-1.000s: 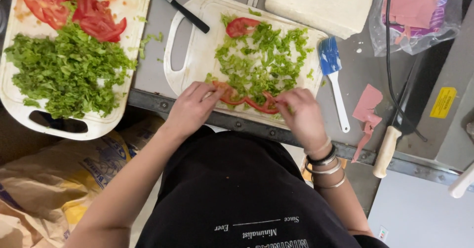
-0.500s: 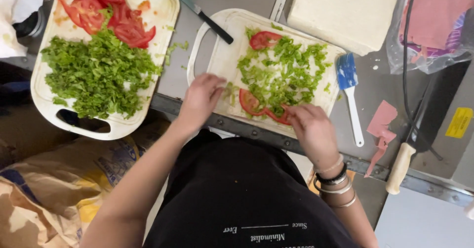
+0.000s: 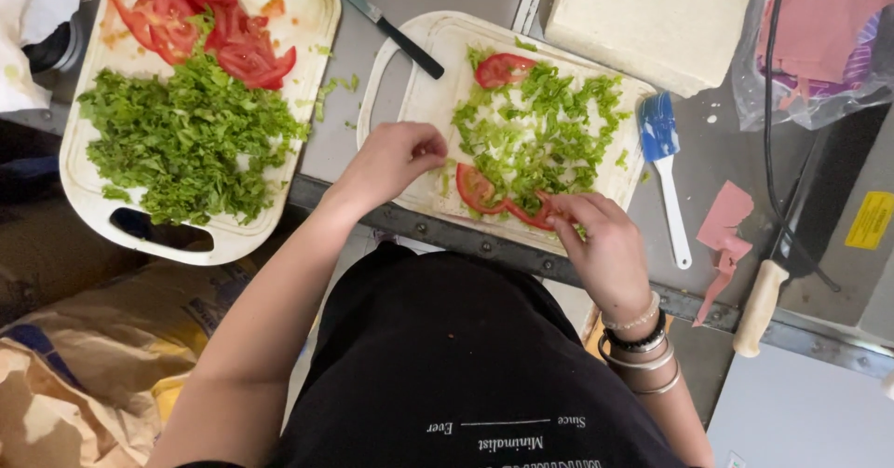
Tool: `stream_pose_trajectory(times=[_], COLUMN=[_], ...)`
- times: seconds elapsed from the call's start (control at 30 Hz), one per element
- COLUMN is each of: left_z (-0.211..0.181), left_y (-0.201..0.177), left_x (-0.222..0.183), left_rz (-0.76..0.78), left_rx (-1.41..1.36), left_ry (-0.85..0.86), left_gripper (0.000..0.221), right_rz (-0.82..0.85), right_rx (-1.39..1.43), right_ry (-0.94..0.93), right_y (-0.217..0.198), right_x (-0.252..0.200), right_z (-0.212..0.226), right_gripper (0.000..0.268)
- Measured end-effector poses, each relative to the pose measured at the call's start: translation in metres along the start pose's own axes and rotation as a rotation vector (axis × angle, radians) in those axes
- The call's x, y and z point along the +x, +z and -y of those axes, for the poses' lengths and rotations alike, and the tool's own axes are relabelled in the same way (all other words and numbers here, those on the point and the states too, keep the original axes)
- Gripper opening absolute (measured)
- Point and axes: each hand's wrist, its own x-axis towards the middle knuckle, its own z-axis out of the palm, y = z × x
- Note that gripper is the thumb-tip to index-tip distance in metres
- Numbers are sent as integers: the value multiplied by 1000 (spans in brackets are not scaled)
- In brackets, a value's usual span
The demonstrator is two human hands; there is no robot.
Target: The person prepares sandwiches by spreading chopped lettuce on bread and placing tomato slices on top.
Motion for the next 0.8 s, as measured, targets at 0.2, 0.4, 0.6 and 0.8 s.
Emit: stream_pose_trajectory(times=[0.2,0.4,0.6,0.8], left_z=[-5,-3,0,33], left_y=[13,20,16,-64], left_x=[13,-1,-11,-48], left_rz=[-11,-81,-148,-406], left_rx=[42,-23,-176,16], left_ry=[77,37,73,-28], left_gripper=[14,28,40,36], right_rz=[-21,-44,-7,21], right_rx=[40,34,-5,-190], right_ry=[-49,-149,-305,-324], right_y=[11,32,86,88], right_x=[3,31,83,92], right_z=[5,8,36,44], right_gripper=[23,19,14,19])
